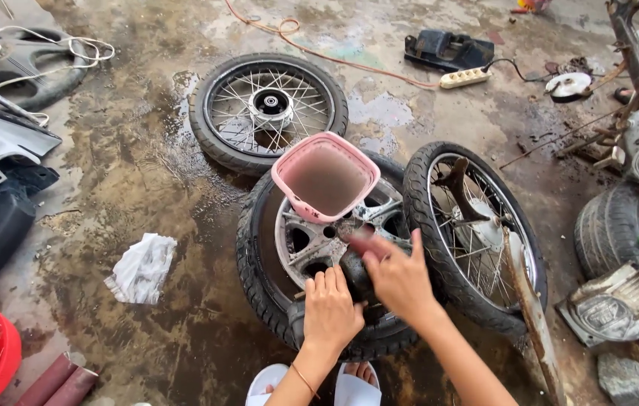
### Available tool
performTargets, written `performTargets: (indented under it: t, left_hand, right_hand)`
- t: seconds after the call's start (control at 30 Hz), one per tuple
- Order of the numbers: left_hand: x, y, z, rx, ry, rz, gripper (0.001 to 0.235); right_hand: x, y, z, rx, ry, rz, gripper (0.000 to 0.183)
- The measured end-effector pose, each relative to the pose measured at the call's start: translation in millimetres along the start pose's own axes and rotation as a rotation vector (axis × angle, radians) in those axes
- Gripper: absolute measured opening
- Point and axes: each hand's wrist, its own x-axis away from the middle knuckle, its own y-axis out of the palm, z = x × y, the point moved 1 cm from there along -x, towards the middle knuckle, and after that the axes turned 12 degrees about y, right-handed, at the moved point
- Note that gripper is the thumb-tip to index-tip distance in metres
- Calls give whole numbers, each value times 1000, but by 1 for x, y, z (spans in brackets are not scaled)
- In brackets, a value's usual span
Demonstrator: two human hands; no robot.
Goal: The person scrubs a motorcycle brake caliper with a red abrasive block while holding it over a motorcycle wheel. A pink container filled with water is placed on the wheel rim. The person repeatedly dips the caliper into the water and continues scrubbing its surfaces.
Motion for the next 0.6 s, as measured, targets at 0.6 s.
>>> performTargets:
  t: [0.6]
  left_hand:
    - [0, 2, 0, -2, 0, 6, 89]
  right_hand:
    - [11, 17, 14, -87, 32, 184, 43]
